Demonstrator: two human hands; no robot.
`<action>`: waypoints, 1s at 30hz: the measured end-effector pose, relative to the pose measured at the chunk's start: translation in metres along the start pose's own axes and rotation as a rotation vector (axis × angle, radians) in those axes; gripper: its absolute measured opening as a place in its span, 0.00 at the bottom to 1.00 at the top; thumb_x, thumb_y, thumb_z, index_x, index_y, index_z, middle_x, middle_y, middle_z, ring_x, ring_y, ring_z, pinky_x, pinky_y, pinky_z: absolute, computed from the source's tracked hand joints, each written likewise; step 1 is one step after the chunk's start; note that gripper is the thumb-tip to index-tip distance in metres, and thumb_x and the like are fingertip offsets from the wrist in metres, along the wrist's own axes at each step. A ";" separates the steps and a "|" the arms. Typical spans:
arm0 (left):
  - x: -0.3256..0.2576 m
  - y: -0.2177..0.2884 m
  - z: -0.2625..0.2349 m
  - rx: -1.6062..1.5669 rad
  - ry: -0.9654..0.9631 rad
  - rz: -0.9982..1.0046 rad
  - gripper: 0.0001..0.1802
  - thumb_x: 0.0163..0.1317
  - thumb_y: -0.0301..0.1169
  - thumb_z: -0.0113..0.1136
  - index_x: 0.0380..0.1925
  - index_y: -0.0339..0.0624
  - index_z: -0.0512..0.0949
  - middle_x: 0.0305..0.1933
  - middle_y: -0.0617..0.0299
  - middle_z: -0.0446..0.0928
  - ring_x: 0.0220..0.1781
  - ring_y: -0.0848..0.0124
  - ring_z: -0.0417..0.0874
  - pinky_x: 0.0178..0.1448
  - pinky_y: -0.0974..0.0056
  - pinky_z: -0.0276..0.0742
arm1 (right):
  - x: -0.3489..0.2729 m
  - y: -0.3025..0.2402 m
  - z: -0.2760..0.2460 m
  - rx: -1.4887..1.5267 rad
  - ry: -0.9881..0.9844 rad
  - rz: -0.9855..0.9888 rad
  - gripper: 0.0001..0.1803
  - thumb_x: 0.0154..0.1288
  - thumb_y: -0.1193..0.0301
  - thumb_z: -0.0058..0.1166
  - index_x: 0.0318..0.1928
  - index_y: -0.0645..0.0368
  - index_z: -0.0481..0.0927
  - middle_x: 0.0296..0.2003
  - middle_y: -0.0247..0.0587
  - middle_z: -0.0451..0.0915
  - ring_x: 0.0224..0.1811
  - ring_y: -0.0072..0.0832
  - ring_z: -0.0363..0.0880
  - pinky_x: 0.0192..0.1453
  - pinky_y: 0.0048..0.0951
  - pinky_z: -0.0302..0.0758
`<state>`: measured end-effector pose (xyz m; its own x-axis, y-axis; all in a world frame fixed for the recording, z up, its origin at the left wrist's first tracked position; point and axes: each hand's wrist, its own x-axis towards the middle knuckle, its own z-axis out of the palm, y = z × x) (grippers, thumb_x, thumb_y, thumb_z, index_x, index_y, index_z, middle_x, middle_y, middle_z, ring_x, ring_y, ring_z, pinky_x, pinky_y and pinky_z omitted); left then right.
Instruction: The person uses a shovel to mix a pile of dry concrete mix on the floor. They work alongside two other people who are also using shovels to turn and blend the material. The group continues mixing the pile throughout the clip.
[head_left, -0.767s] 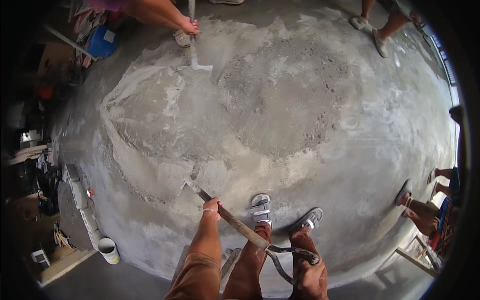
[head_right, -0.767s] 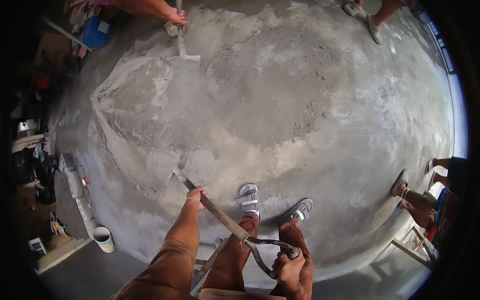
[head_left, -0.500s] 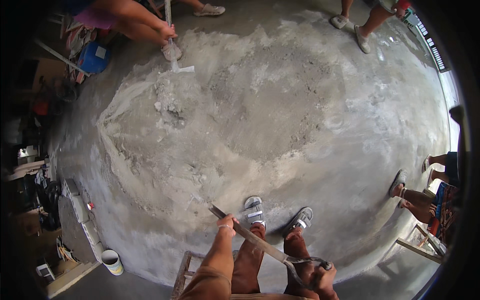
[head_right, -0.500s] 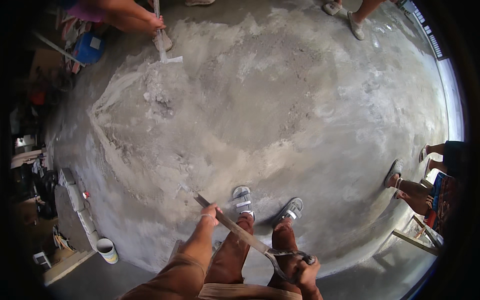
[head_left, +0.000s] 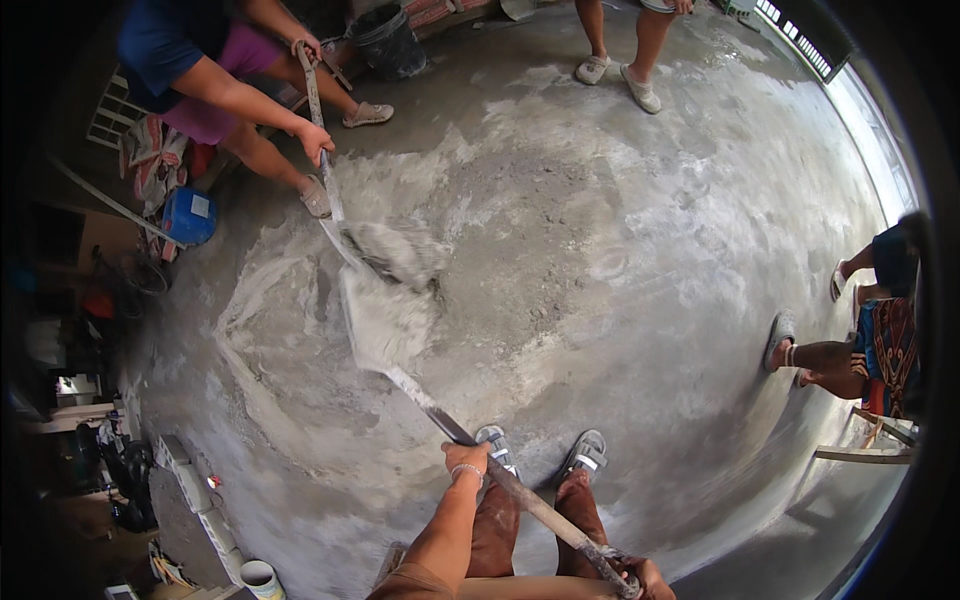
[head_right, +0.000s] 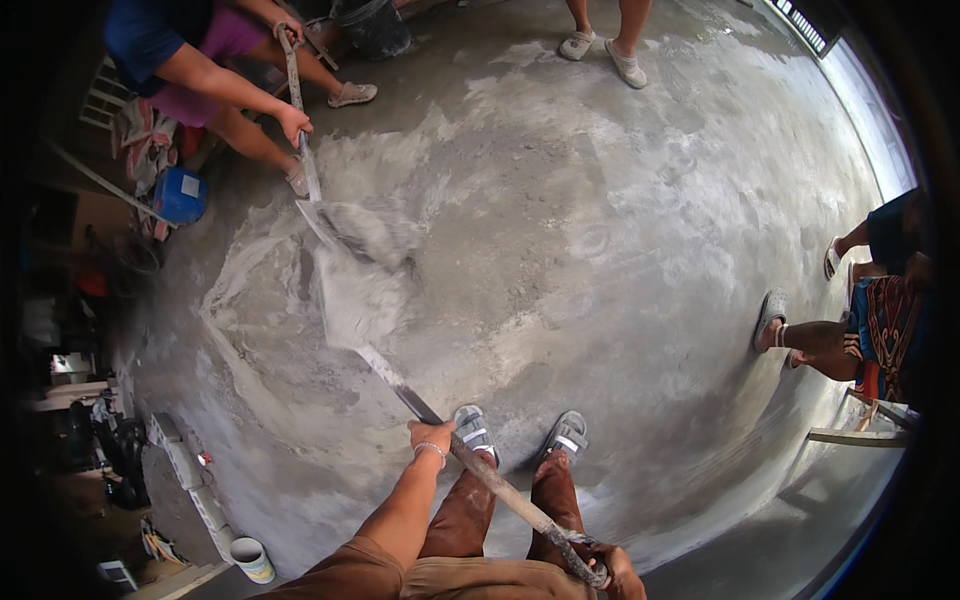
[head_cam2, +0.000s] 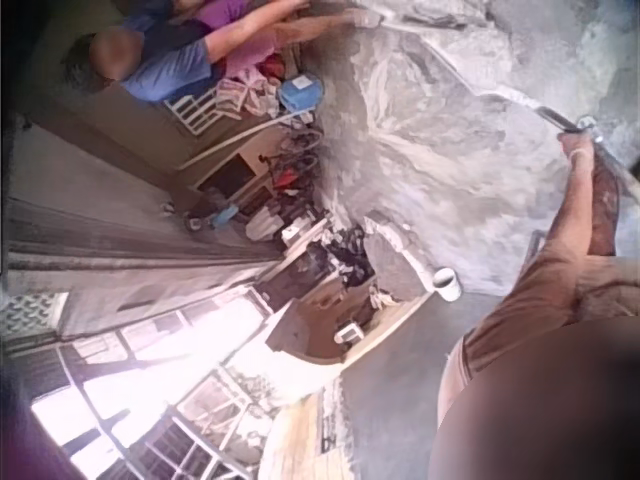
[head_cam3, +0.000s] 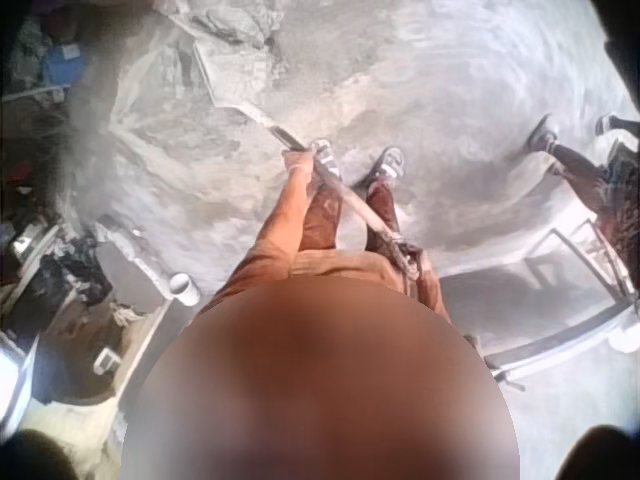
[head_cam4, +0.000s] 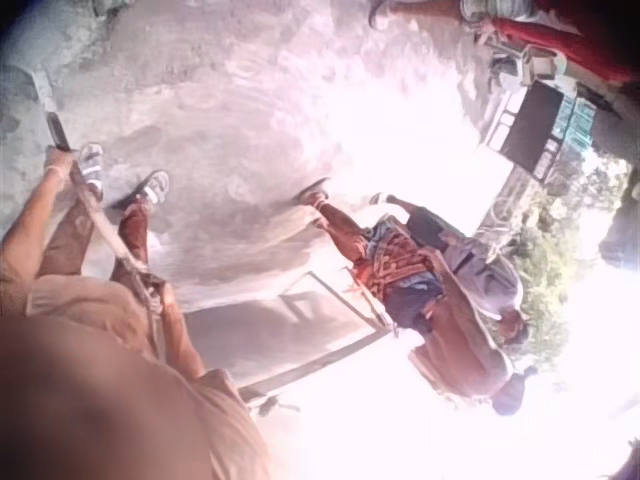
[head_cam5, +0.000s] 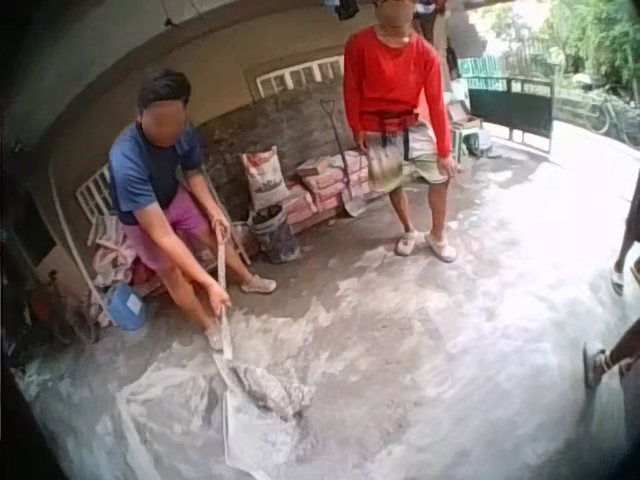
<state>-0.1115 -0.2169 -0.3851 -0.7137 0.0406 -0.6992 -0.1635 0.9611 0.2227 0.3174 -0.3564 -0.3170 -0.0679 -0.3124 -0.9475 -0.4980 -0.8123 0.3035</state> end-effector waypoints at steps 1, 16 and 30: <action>-0.009 0.010 -0.002 0.054 0.044 0.058 0.37 0.45 0.31 0.72 0.49 0.24 0.61 0.45 0.31 0.78 0.48 0.45 0.83 0.53 0.54 0.79 | 0.010 -0.003 -0.003 0.088 -0.051 0.133 0.09 0.66 0.70 0.48 0.38 0.65 0.73 0.19 0.44 0.75 0.12 0.30 0.69 0.12 0.29 0.72; -0.002 -0.054 0.057 -0.919 -0.289 -0.380 0.08 0.62 0.27 0.60 0.36 0.42 0.70 0.22 0.62 0.69 0.21 0.68 0.72 0.27 0.58 0.76 | -0.061 -0.036 0.004 -0.211 -0.042 -0.813 0.04 0.57 0.81 0.53 0.33 0.61 0.73 0.19 0.36 0.72 0.13 0.28 0.72 0.17 0.31 0.74; 0.067 -0.005 0.117 -0.981 -0.732 -0.822 0.05 0.58 0.26 0.57 0.26 0.42 0.71 0.18 0.59 0.69 0.19 0.65 0.73 0.26 0.58 0.75 | -0.190 -0.090 0.214 -0.621 0.463 -1.097 0.04 0.57 0.78 0.46 0.34 0.57 0.69 0.16 0.30 0.66 0.14 0.22 0.68 0.15 0.28 0.66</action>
<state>-0.0788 -0.1867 -0.5124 0.2526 0.0002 -0.9676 -0.9421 0.2281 -0.2459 0.1900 -0.1185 -0.1861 0.4684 0.6032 -0.6456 0.3739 -0.7974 -0.4738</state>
